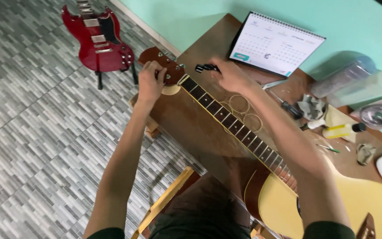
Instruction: The person threads a new guitar string through the bridge of an acoustic guitar and secures it. They then move to the headstock, wind the string around the tuning peg, and use a string winder tool to tighten the string.
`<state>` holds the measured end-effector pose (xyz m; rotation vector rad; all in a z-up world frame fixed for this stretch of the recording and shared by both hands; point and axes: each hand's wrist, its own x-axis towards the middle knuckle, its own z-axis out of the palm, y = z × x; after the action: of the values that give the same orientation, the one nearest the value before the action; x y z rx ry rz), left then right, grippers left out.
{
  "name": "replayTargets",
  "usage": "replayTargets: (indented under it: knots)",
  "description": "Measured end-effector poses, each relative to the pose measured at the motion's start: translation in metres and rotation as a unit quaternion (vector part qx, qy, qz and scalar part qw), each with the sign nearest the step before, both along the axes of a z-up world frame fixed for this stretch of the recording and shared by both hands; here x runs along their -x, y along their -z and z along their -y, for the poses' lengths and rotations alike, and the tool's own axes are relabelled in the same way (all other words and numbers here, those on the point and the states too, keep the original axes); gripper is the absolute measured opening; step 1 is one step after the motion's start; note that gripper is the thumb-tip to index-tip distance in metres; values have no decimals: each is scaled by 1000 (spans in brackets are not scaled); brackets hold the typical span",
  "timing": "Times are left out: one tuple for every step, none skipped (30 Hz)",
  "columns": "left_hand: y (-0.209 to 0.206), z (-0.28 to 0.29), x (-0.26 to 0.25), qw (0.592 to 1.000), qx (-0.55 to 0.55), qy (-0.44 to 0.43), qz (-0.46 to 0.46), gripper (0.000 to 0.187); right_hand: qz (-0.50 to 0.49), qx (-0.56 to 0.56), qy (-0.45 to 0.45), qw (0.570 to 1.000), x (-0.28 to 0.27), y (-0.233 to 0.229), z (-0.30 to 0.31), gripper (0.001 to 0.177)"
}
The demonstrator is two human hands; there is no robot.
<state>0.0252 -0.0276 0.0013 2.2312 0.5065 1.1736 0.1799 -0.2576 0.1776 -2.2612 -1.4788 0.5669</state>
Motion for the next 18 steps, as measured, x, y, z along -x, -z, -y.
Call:
replayTargets:
  knots:
    - [-1,1,1,1000,-2,-5,-4,17,-4,-2,-5,1000,-19,23,-19,22]
    - [-2,4,1,1000,4,-8,-4,18,21,-17,-21,999,-37,45,-36,26]
    - [-4,6,1,1000,10,-11,-4,18,45,-32,-36,998,-54,67,-54,30]
    - [-3,5,2,1000,10,-11,-6,18,43,-32,-36,998,-52,63,-58,30]
    - [-3,4,3,1000,7,-8,-9,17,34,-20,-36,999,-49,59,-62,32]
    - [-2,3,2,1000,6,-5,-8,17,26,-6,-36,999,-47,54,-66,35]
    - [-1,4,1,1000,6,-6,-8,17,27,-6,-36,999,-52,58,-70,35]
    - [-1,5,1,1000,11,-8,-7,17,18,12,-36,999,-57,62,-76,38]
    - [-1,6,1,1000,16,-10,-5,17,10,29,-35,999,-62,65,-81,42]
    - [-3,7,2,1000,17,-11,-5,17,10,31,-37,999,-60,61,-82,42]
    - [-5,8,3,1000,24,-7,-4,17,2,32,-48,998,-58,57,-83,43]
    - [-7,8,3,1000,29,-1,-3,17,-8,33,-57,998,-57,54,-83,45]
    - [-8,10,4,1000,30,-1,-4,17,-9,34,-57,998,-52,47,-86,45]
    - [-10,11,5,999,38,-1,-4,17,-11,26,-66,997,-46,41,-87,42]
    - [-12,12,5,999,46,-2,-4,16,-14,19,-76,997,-41,34,-89,38]
    - [-14,13,5,999,47,-2,-4,16,-14,19,-76,997,-43,36,-94,38]
    - [-15,13,6,999,49,-3,-6,17,-6,20,-77,997,-45,38,-100,37]
    - [-17,13,6,999,51,-4,-9,17,1,22,-80,997,-47,40,-106,36]
